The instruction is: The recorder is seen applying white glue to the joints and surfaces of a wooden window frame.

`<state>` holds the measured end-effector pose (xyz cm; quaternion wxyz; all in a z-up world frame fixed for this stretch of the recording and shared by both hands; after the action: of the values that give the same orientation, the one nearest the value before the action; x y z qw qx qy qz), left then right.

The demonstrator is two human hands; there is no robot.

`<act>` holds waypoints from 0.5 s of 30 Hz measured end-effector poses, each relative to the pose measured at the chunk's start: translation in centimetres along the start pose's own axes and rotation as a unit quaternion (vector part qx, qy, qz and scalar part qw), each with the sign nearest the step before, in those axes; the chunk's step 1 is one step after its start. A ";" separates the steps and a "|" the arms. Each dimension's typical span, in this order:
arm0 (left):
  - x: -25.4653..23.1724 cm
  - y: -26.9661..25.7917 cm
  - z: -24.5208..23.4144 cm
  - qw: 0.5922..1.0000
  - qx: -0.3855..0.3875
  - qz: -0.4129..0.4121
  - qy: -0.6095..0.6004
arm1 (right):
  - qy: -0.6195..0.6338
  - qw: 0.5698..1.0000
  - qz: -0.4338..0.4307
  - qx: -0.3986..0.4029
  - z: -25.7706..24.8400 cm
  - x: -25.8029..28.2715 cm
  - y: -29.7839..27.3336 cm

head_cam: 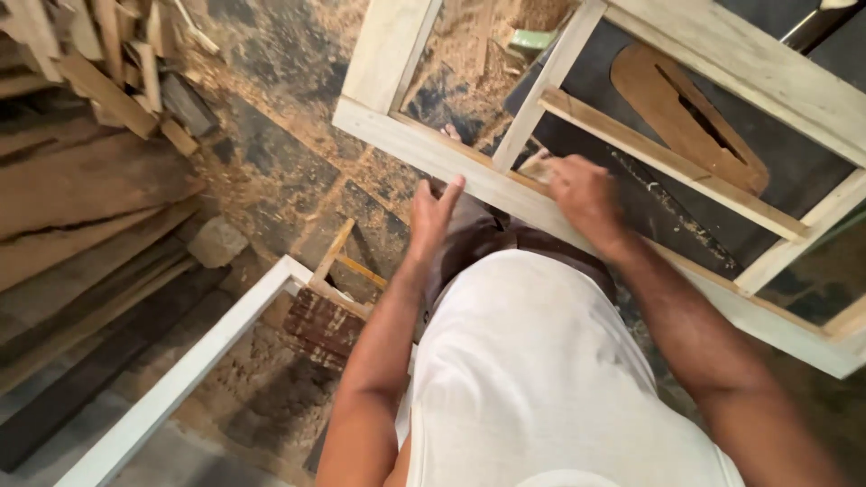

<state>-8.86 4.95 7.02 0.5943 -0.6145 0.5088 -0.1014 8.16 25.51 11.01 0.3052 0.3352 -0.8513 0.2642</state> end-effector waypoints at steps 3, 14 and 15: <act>0.3 0.6 -0.5 0.961 -0.146 0.139 0.191 | 0.040 0.996 0.081 -0.001 -2.7 -2.2 -0.2; -9.6 3.8 10.6 0.819 -0.132 0.465 0.308 | 0.050 0.995 0.062 -0.063 -5.5 -6.8 -6.6; -9.0 5.5 11.4 0.870 -0.064 0.396 0.286 | 0.054 0.994 0.073 -0.056 -5.2 -7.4 -7.2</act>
<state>-7.46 20.05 3.68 0.3725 -0.3422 0.8626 0.0034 19.58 27.35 11.13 0.3490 0.2401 -0.8691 0.2554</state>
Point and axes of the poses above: each hand's wrist, its own y-axis towards the middle knuckle, its own z-axis out of the palm, x = y × z, the point moved 8 cm from there along y, towards the middle knuckle, and after that the axes turned 1 degree about y, right-handed, at the moved point
